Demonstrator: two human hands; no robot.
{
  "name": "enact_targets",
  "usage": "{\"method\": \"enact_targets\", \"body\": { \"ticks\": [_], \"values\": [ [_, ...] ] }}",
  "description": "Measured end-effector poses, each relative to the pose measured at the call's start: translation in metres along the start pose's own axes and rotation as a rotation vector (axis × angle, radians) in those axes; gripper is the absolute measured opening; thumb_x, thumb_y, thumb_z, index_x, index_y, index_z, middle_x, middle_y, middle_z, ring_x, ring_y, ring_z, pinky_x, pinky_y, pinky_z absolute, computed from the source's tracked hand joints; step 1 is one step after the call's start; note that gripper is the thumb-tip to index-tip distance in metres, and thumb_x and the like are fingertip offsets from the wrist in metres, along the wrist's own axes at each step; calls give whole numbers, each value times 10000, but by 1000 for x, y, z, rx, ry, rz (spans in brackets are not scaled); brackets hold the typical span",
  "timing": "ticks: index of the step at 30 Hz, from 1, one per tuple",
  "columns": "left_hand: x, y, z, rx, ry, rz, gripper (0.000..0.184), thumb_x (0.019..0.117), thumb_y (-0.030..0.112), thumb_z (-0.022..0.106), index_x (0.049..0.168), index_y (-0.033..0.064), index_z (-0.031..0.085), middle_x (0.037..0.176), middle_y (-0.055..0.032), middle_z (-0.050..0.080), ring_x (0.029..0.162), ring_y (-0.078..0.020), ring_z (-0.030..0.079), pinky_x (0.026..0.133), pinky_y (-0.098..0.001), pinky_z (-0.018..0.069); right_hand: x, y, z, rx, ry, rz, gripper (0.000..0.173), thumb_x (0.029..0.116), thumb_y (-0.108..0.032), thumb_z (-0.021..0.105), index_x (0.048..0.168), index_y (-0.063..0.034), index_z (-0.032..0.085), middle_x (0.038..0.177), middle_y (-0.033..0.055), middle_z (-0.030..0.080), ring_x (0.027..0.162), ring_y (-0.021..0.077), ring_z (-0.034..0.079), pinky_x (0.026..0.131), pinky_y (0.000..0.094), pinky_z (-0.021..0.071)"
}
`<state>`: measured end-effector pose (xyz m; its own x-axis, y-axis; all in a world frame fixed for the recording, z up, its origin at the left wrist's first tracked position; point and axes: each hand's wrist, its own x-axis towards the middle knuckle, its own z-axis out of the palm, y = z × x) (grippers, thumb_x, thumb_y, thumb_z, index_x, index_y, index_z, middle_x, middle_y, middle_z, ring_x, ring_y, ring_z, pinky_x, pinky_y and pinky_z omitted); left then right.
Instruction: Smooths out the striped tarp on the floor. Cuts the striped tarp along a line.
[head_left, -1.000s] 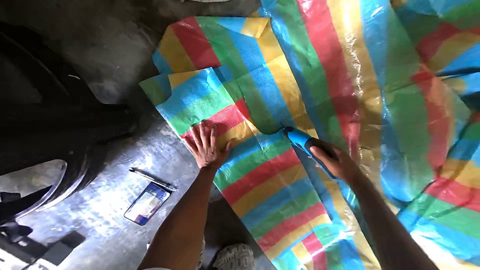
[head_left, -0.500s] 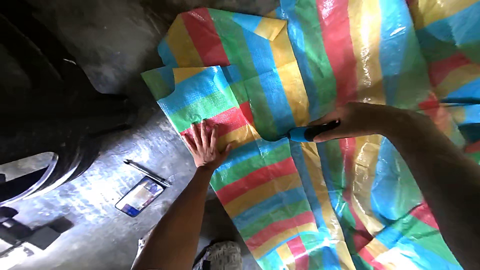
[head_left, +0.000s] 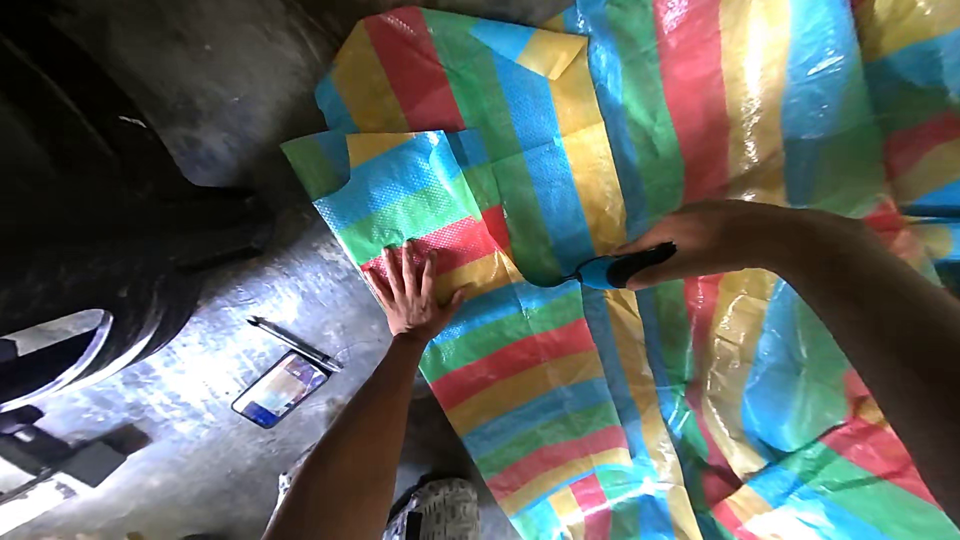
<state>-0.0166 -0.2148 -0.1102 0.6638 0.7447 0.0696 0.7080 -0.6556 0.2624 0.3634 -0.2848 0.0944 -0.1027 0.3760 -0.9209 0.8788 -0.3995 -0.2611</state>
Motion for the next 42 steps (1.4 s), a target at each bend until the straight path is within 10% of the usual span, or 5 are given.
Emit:
{"method": "enact_targets", "body": {
  "ticks": [36, 42],
  "values": [
    [2, 1, -4, -15, -28, -1, 923, 839, 821, 505, 1498, 175, 504, 1582, -279, 392, 1483, -569, 262, 1119, -815, 108, 0, -3, 31, 115, 60, 27, 509, 933, -563, 676, 1392, -346, 647, 1121, 68, 746, 1078, 286, 681, 906, 586, 515],
    [3, 0, -5, -2, -38, 3, 942, 831, 840, 486, 1494, 171, 509, 1595, -261, 382, 1509, -529, 241, 1148, -781, 80, -5, 5, 71, 214, 294, -77, 469, 935, -517, 697, 1338, -276, 697, 1078, 45, 765, 1002, 234, 719, 876, 526, 560]
  ]
}}
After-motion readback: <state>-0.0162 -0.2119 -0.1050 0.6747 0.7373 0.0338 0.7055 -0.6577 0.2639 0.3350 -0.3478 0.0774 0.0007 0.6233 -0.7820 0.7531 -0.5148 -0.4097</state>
